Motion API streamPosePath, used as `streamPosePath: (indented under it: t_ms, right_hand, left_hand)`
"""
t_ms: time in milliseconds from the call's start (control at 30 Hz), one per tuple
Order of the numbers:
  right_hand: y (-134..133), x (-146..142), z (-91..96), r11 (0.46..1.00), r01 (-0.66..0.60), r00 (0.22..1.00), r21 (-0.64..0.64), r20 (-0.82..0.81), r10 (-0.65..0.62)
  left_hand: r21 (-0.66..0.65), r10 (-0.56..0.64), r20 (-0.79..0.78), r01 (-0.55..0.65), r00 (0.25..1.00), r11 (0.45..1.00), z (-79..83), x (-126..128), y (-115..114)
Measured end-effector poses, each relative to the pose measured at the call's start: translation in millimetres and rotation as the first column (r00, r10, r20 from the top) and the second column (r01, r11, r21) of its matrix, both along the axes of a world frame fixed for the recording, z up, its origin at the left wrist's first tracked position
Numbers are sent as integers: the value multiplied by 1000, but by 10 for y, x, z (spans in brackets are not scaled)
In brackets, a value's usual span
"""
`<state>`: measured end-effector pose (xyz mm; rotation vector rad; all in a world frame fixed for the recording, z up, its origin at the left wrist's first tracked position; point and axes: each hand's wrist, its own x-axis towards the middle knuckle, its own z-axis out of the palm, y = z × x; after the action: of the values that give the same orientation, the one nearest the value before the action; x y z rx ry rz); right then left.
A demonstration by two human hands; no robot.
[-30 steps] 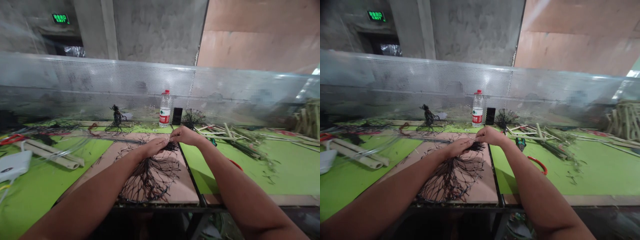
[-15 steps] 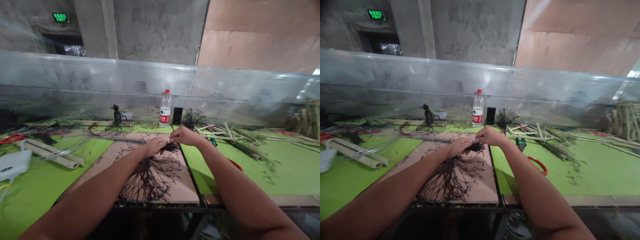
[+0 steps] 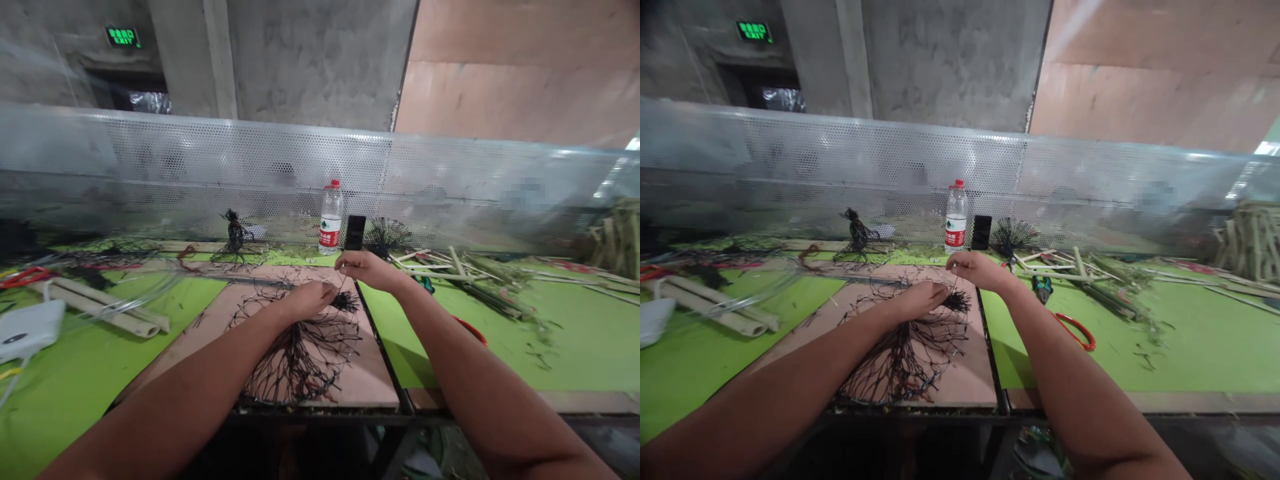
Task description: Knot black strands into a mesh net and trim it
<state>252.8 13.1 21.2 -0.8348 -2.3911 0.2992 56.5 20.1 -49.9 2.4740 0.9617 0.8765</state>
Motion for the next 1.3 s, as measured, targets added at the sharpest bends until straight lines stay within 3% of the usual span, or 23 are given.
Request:
streamPosePath:
  t_ms: [133,300,400,467,567,667,767,967,1300]
  right_hand:
    - [-92,-120,-13,998,28,1000,57,-6,-27]
    - [-190,-311,-126,994,-53,998,91,35,50]
    - [-203,-441,-245,994,-73,997,87,-4,73]
    - [-186,-531,-324,998,-44,993,36,-111,48]
    - [-126,-641,-418,988,73,923,-139,-366,-120]
    - [-53,-674,-461,931,172,811,-323,-490,-320]
    - [-1,-626,-460,900,184,829,-396,-430,-358]
    - [18,-539,-415,904,86,891,-419,-373,-258]
    - [-37,-511,-353,952,74,958,-296,-244,-151]
  left_hand:
    - [-46,-44,74,48,996,998,48,-32,33]
    - [-189,141,157,-110,977,976,35,-51,154]
    - [-170,277,354,-230,893,958,9,-60,216]
    - [-189,322,489,-262,811,946,18,-57,225]
    - [-337,359,672,-165,648,927,77,-41,199]
    - [-448,379,779,19,499,894,145,-45,171]
    - [-448,363,796,69,485,891,169,-76,169]
    - [-396,263,805,151,532,906,185,-121,180]
    - [-511,428,818,146,384,847,251,-84,168]
